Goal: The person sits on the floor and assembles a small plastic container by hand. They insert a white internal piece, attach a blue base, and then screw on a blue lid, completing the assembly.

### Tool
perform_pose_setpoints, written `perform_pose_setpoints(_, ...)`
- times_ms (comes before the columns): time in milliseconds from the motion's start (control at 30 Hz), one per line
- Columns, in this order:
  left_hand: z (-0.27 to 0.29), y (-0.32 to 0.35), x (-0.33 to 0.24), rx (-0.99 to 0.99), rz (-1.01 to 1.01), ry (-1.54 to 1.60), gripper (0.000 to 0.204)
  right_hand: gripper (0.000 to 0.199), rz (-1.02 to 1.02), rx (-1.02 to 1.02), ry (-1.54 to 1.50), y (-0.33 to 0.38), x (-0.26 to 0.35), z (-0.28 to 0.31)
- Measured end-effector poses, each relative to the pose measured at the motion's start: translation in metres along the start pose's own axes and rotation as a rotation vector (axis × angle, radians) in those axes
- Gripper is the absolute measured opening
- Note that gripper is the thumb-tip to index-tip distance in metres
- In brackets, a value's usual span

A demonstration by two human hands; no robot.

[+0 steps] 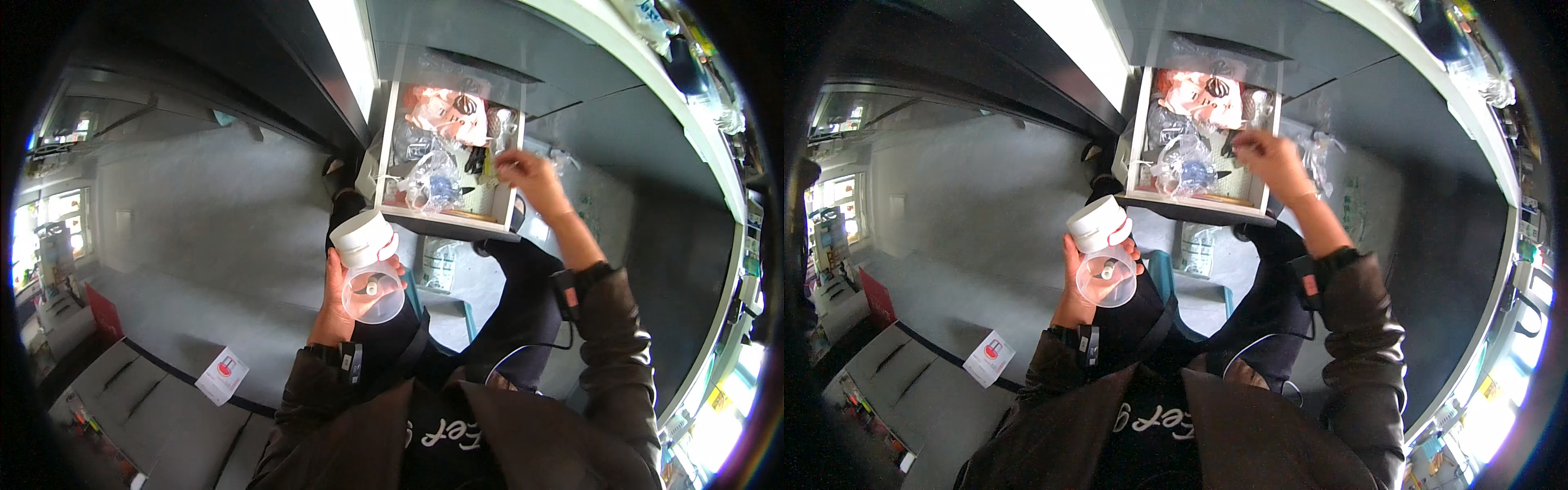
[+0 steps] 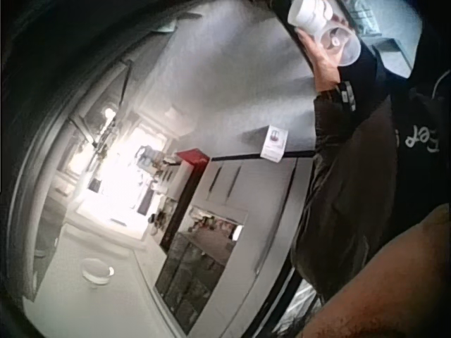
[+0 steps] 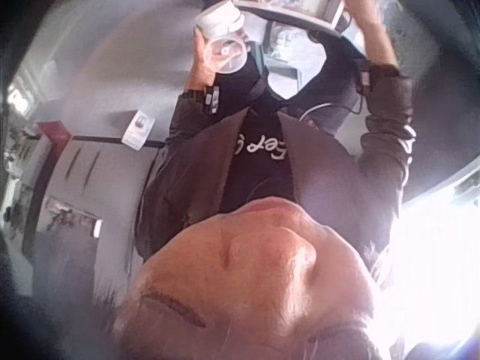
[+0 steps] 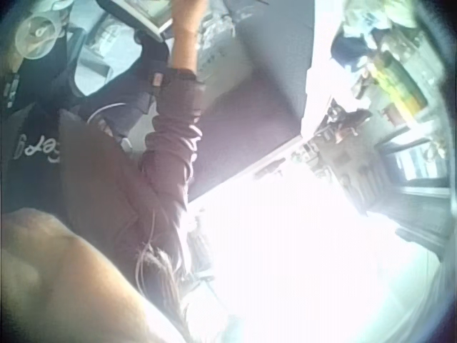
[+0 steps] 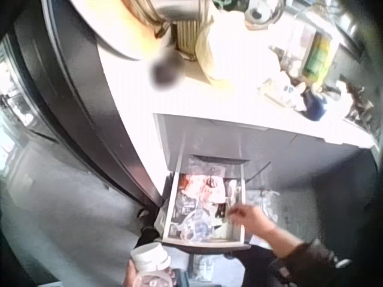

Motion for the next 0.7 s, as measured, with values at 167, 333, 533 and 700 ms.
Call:
perform_pose_setpoints(167, -0.01, -0.003, 0.0, 0.07, 0.032, 0.156, 0.105, 0.026, -0.093, 0.131, 0.076, 0.012, -0.098, -0.117)
perform_pose_setpoints(333, -0.014, -0.007, -0.003, 0.076, 0.06, 0.164, 0.107, 0.039, 0.181, 0.287, 0.283, -0.009, -0.115, -0.195)
perform_pose_setpoints(533, -0.014, -0.017, -0.004, 0.099, 0.077, 0.218, 0.112, 0.026, -0.072, 0.407, 0.719, -0.028, -0.166, -0.197)
perform_pose_setpoints(700, -0.008, -0.018, -0.004, -0.037, 0.082, 0.116, 0.118, 0.023, -0.228, 0.364, 0.881, -0.017, -0.198, -0.126)
Point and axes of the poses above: each hand's wrist, its own y-axis away from the middle knuckle, its own z-axis out of the back of the hand, x = y × z, the point moved 6 cm from there along -y, towards the middle knuckle, and after that the axes turned 1 degree about -x, right-handed, at the moved point
